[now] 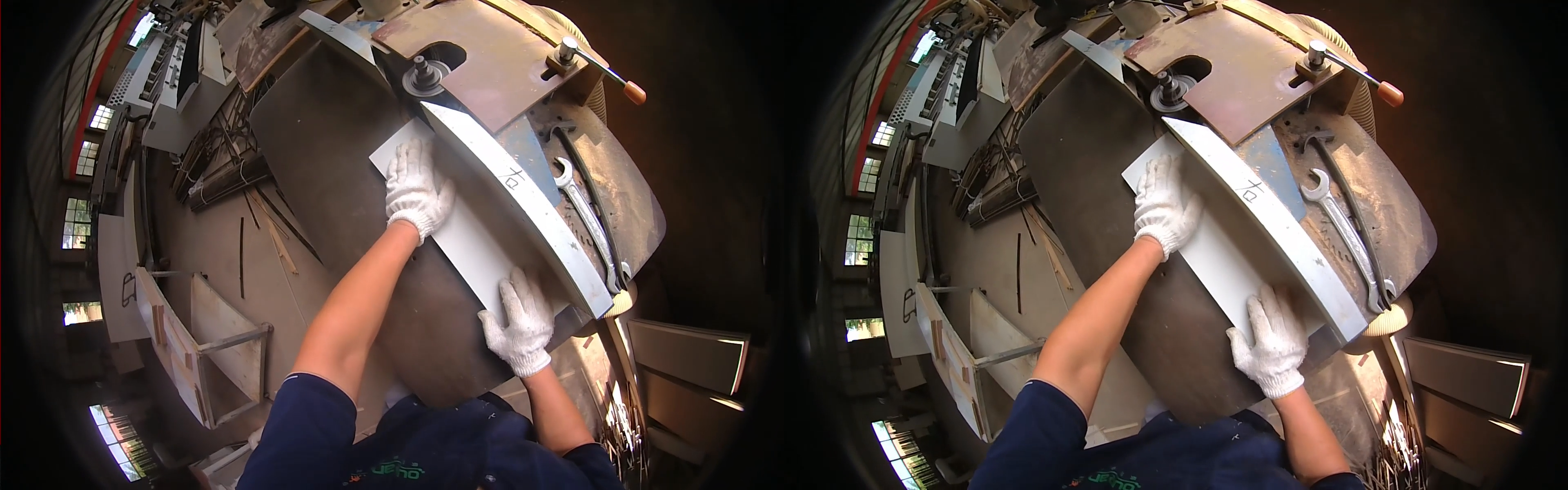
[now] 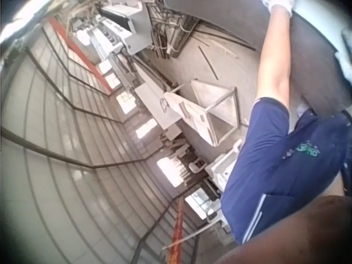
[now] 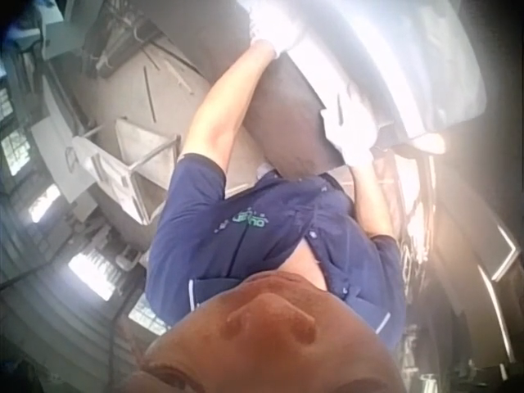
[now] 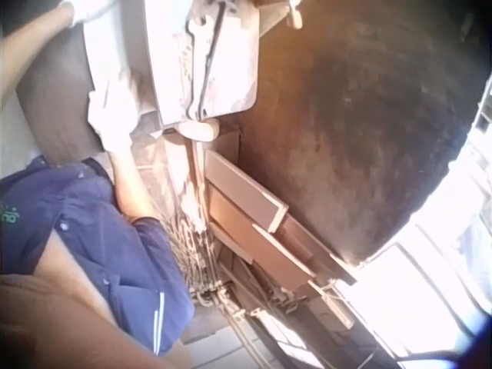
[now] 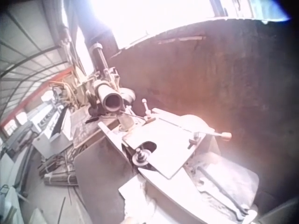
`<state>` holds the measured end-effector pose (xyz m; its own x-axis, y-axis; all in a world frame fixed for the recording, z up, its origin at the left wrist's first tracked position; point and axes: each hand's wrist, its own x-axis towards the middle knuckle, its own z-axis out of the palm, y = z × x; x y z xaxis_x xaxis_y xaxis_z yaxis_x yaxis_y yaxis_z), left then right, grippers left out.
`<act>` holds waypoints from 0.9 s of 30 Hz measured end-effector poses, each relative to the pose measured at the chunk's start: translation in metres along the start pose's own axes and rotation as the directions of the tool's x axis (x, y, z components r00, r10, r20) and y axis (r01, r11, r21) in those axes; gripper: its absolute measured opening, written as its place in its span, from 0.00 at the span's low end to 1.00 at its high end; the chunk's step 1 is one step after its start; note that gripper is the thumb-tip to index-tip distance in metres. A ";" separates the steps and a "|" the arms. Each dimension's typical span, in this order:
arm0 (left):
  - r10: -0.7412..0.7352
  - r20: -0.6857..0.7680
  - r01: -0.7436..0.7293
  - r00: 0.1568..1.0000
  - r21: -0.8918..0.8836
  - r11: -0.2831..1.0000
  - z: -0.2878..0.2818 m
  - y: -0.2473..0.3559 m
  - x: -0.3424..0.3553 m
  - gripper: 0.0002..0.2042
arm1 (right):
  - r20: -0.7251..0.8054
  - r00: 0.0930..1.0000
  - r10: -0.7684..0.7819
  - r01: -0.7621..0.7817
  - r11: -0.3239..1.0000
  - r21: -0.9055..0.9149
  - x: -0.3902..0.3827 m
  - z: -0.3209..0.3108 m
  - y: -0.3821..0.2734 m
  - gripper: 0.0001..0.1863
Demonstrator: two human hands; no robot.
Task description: The person uses a jointer to plane the edges of rectangular boards, then walks across a workshop to place the boards on a table and inspect long panels at a larger machine with a second person.
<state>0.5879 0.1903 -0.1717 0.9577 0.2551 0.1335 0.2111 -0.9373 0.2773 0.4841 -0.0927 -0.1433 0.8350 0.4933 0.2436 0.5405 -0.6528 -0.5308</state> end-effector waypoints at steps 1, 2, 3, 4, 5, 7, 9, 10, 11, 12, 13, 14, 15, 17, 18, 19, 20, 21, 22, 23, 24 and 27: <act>-0.001 0.002 0.001 1.000 0.004 1.000 0.000 -0.002 0.002 0.39 | -0.009 1.000 -0.002 0.002 1.000 0.005 0.003 0.001 -0.001 0.32; 0.001 -0.005 -0.001 1.000 0.008 1.000 0.000 -0.004 0.004 0.39 | -0.022 1.000 -0.001 0.001 1.000 0.019 0.005 0.002 -0.002 0.31; 0.000 -0.002 0.000 1.000 0.018 1.000 0.000 -0.006 0.006 0.38 | -0.017 1.000 -0.003 0.003 1.000 0.012 0.008 0.003 -0.002 0.31; 0.003 -0.010 -0.003 1.000 0.031 1.000 0.000 -0.008 0.007 0.38 | -0.017 1.000 -0.003 0.004 1.000 0.013 0.011 0.004 -0.003 0.31; 0.004 -0.019 -0.004 1.000 0.043 0.999 0.000 -0.011 0.009 0.38 | -0.022 1.000 -0.001 0.001 1.000 0.024 0.013 0.006 -0.004 0.31; 0.012 -0.026 -0.011 1.000 0.046 0.999 0.001 -0.016 0.013 0.37 | -0.020 1.000 -0.014 0.014 1.000 0.010 0.019 0.008 -0.007 0.31; 0.017 -0.027 -0.016 0.999 0.055 0.998 0.001 -0.022 0.017 0.37 | -0.021 1.000 -0.015 0.015 1.000 0.010 0.024 0.010 -0.009 0.30; 0.018 -0.027 -0.016 0.999 0.061 0.998 0.002 -0.025 0.019 0.37 | -0.021 1.000 -0.013 0.013 1.000 0.011 0.026 0.012 -0.010 0.30; 0.023 -0.042 -0.020 0.999 0.065 0.998 0.003 -0.028 0.021 0.37 | -0.022 1.000 -0.012 0.012 1.000 0.012 0.029 0.013 -0.011 0.30; 0.021 -0.037 -0.018 0.999 0.070 0.997 0.004 -0.031 0.023 0.36 | -0.026 1.000 -0.016 0.016 1.000 0.012 0.031 0.014 -0.012 0.29; 0.024 -0.046 -0.021 0.999 0.074 0.997 0.005 -0.034 0.025 0.36 | -0.030 0.999 -0.018 0.019 1.000 0.011 0.034 0.016 -0.013 0.29; 0.025 -0.054 -0.021 0.998 0.078 0.997 0.005 -0.036 0.027 0.36 | -0.044 0.999 -0.008 0.010 0.999 0.031 0.036 0.017 -0.014 0.29; 0.025 -0.059 -0.021 0.998 0.077 0.997 0.006 -0.039 0.029 0.36 | -0.040 0.999 -0.024 0.025 1.000 0.006 0.038 0.019 -0.015 0.28; 0.023 -0.062 -0.018 0.998 0.071 0.997 0.006 -0.044 0.033 0.35 | -0.059 0.998 -0.029 0.028 1.000 -0.007 0.043 0.022 -0.017 0.28; 0.023 -0.062 -0.019 0.998 0.066 0.998 0.006 -0.046 0.036 0.36 | -0.061 0.998 -0.029 0.029 1.000 0.001 0.045 0.024 -0.017 0.28; 0.025 -0.069 -0.021 0.997 0.064 0.998 0.006 -0.048 0.038 0.36 | -0.065 0.998 -0.029 0.029 1.000 0.010 0.048 0.025 -0.018 0.28; 0.026 -0.073 -0.022 0.997 0.060 0.998 0.006 -0.050 0.040 0.36 | -0.065 0.998 -0.028 0.029 0.999 0.018 0.050 0.027 -0.019 0.28; 0.031 -0.083 -0.027 0.996 0.049 0.998 0.005 -0.053 0.042 0.36 | -0.065 0.997 -0.030 0.032 0.999 0.021 0.052 0.028 -0.019 0.27; 0.026 -0.067 -0.021 0.997 0.072 0.997 0.005 -0.055 0.044 0.37 | -0.068 0.997 -0.036 0.038 0.999 0.024 0.055 0.030 -0.020 0.27; 0.029 -0.062 -0.024 0.998 0.079 0.997 0.004 -0.057 0.046 0.37 | -0.071 0.997 -0.020 0.023 0.999 0.047 0.057 0.031 -0.021 0.27; 0.034 -0.065 -0.029 0.997 0.087 0.996 0.004 -0.059 0.049 0.36 | -0.071 0.997 -0.039 0.042 0.999 0.030 0.060 0.033 -0.022 0.27; 0.032 -0.069 -0.025 0.997 0.099 0.995 0.002 -0.067 0.057 0.36 | -0.077 0.996 -0.033 0.036 0.998 0.047 0.068 0.040 -0.024 0.28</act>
<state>0.6286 0.2669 -0.1842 0.9482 0.2405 0.2073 0.2052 -0.9624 0.1780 0.5239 -0.0200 -0.1467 0.8223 0.4687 0.3226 0.5651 -0.6065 -0.5593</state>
